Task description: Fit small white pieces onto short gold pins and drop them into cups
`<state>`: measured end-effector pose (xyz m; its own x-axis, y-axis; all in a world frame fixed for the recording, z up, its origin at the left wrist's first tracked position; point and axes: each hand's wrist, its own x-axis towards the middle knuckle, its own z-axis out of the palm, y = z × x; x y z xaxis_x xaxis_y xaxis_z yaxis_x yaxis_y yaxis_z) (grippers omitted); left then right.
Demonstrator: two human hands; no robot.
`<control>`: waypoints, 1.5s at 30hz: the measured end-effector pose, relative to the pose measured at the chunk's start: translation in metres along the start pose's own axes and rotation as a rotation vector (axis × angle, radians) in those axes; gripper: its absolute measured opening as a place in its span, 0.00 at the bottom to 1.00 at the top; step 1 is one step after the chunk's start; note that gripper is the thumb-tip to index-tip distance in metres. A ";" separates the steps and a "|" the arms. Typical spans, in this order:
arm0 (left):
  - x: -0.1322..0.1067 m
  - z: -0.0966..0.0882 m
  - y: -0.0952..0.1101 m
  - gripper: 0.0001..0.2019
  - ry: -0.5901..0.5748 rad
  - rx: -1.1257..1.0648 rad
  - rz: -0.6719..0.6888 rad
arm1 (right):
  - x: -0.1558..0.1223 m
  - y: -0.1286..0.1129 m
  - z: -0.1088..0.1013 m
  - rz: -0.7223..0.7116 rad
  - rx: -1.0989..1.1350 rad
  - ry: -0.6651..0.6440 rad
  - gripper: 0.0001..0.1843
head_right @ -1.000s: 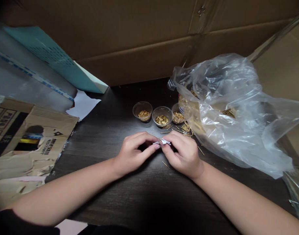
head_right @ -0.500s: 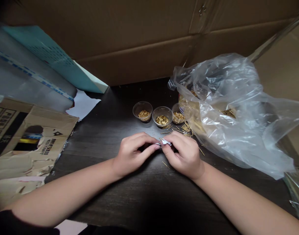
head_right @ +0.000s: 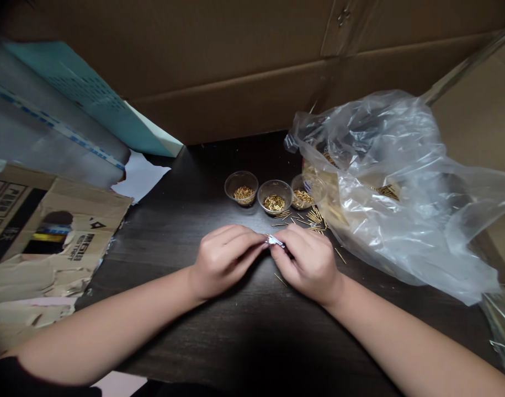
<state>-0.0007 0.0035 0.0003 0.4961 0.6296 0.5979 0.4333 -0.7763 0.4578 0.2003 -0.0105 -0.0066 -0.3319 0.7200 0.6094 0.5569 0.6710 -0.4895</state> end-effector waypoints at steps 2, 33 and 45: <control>-0.001 -0.001 0.000 0.07 -0.005 0.087 0.038 | -0.001 -0.001 0.000 0.005 -0.025 -0.004 0.03; 0.000 0.003 -0.002 0.06 -0.067 0.092 -0.036 | 0.001 0.003 0.004 0.025 0.062 -0.033 0.06; 0.004 0.002 -0.005 0.08 -0.124 -0.199 -0.171 | 0.005 0.004 0.001 0.156 0.244 -0.066 0.07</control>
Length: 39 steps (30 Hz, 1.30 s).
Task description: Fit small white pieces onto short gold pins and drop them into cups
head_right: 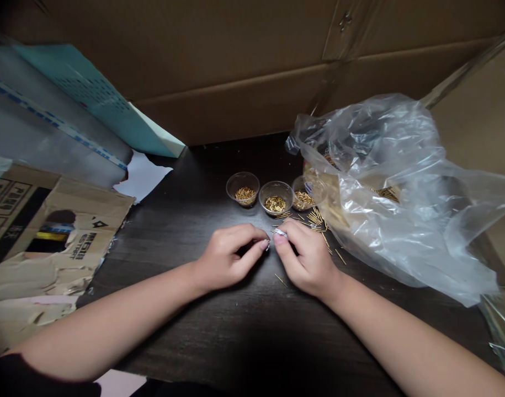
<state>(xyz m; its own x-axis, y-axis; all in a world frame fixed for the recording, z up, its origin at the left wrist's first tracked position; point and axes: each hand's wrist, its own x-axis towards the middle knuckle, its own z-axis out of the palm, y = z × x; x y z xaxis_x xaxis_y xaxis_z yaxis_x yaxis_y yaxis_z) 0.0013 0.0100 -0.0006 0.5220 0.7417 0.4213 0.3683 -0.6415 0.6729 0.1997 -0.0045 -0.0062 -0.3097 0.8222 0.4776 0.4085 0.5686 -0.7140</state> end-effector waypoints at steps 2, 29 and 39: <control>0.002 -0.001 -0.001 0.08 -0.037 -0.123 -0.078 | 0.000 0.001 -0.002 0.037 0.065 -0.012 0.11; 0.008 -0.007 -0.003 0.08 -0.165 -0.422 -0.268 | 0.002 0.001 -0.002 0.011 0.001 -0.090 0.16; 0.007 -0.008 -0.004 0.07 -0.148 -0.403 -0.254 | 0.006 -0.002 -0.002 -0.061 -0.049 -0.110 0.16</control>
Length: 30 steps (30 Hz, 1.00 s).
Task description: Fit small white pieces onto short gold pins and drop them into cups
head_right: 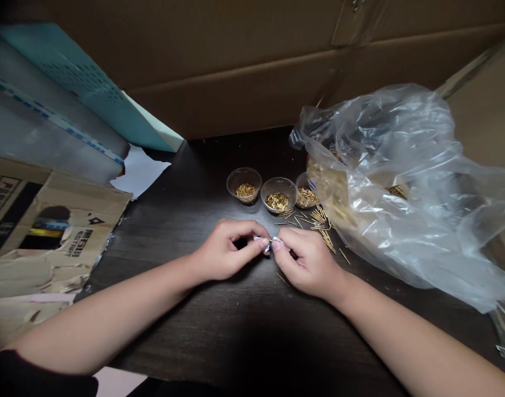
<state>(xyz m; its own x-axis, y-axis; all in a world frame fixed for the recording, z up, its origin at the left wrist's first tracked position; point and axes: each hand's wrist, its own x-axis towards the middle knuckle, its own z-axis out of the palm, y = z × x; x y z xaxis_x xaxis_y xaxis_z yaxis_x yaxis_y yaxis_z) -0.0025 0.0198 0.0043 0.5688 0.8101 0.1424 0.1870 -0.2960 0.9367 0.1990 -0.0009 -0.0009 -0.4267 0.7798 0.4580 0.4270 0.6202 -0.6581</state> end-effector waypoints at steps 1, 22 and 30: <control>0.000 0.000 0.000 0.07 0.003 0.014 0.013 | 0.000 0.000 0.000 0.002 0.009 -0.006 0.16; 0.001 -0.011 0.000 0.07 -0.239 -0.147 -0.146 | 0.002 0.005 -0.008 0.060 0.146 -0.250 0.18; -0.010 -0.002 -0.004 0.09 -0.007 0.410 0.304 | -0.002 0.004 -0.005 0.069 0.089 -0.236 0.19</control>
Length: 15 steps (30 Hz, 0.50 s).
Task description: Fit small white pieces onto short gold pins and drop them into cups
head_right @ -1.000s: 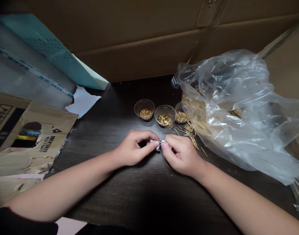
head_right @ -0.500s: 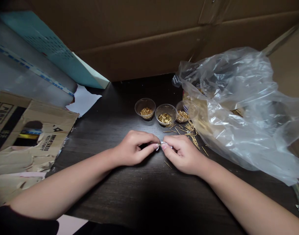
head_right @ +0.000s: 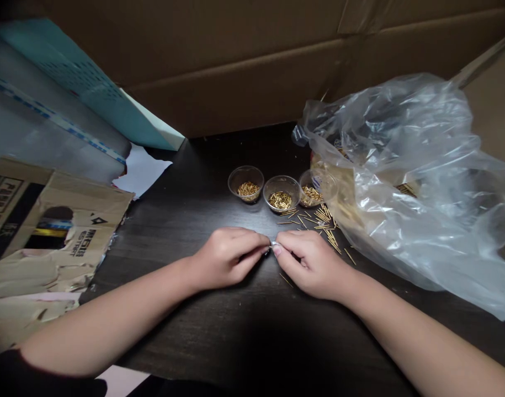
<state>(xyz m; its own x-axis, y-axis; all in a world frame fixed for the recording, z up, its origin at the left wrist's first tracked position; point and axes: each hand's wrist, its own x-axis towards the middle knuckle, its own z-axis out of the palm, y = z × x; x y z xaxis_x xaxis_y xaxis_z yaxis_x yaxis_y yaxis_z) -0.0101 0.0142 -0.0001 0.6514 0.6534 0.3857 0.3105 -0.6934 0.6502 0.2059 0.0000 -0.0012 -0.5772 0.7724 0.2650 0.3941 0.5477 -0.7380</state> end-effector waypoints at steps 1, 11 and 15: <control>0.000 0.000 0.001 0.09 0.001 -0.012 -0.014 | 0.000 0.000 0.000 0.003 0.009 0.002 0.19; 0.006 -0.006 0.001 0.09 -0.164 -0.630 -0.387 | 0.002 0.002 -0.006 0.110 0.239 -0.089 0.19; 0.005 -0.005 0.001 0.08 -0.140 -0.527 -0.360 | 0.001 0.001 -0.005 0.084 0.174 -0.073 0.19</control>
<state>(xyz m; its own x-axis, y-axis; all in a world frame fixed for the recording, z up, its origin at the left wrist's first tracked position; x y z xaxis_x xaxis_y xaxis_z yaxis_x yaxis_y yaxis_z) -0.0097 0.0185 0.0060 0.6652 0.7465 0.0180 0.1686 -0.1736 0.9703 0.2093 0.0033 0.0013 -0.6005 0.7841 0.1565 0.3174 0.4134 -0.8534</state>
